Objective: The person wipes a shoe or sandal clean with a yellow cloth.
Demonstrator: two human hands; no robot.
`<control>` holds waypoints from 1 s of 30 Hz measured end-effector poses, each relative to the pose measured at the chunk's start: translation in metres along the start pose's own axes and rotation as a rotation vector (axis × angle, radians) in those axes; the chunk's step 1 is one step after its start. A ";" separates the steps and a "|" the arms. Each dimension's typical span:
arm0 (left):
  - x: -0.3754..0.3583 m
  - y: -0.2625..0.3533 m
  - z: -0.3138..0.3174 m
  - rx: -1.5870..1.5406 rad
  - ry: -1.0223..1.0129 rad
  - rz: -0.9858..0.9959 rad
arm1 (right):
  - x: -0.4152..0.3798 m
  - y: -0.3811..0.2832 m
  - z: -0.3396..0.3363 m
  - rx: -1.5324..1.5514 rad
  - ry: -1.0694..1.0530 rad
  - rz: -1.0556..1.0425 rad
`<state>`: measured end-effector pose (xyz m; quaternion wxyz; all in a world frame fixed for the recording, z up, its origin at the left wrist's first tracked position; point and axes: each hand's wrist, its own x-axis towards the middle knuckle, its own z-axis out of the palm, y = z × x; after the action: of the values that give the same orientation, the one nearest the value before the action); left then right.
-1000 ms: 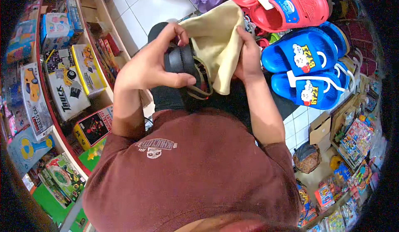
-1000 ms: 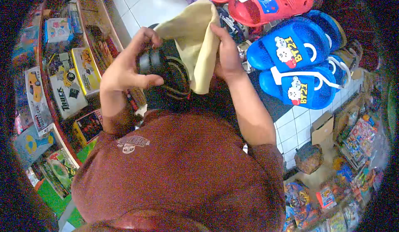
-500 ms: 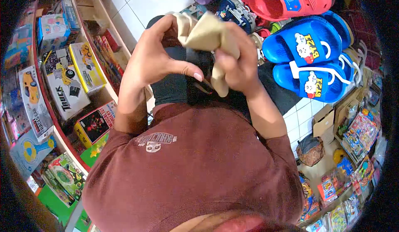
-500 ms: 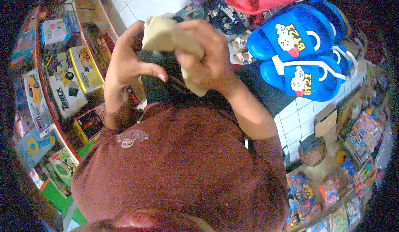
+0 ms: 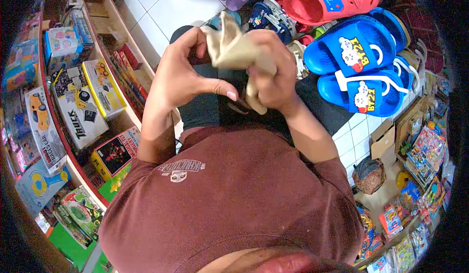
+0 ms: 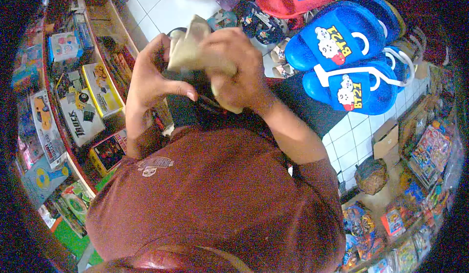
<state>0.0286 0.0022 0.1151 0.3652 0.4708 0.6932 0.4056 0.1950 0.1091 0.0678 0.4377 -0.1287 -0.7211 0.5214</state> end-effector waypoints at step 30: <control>0.000 -0.011 -0.023 -0.541 -0.150 -0.040 | -0.006 0.055 -0.013 1.334 0.139 0.905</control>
<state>0.0047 -0.0057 0.1141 0.5359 0.3714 0.5398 0.5325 0.1935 0.1374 0.0184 0.2129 -0.1519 -0.1073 0.9592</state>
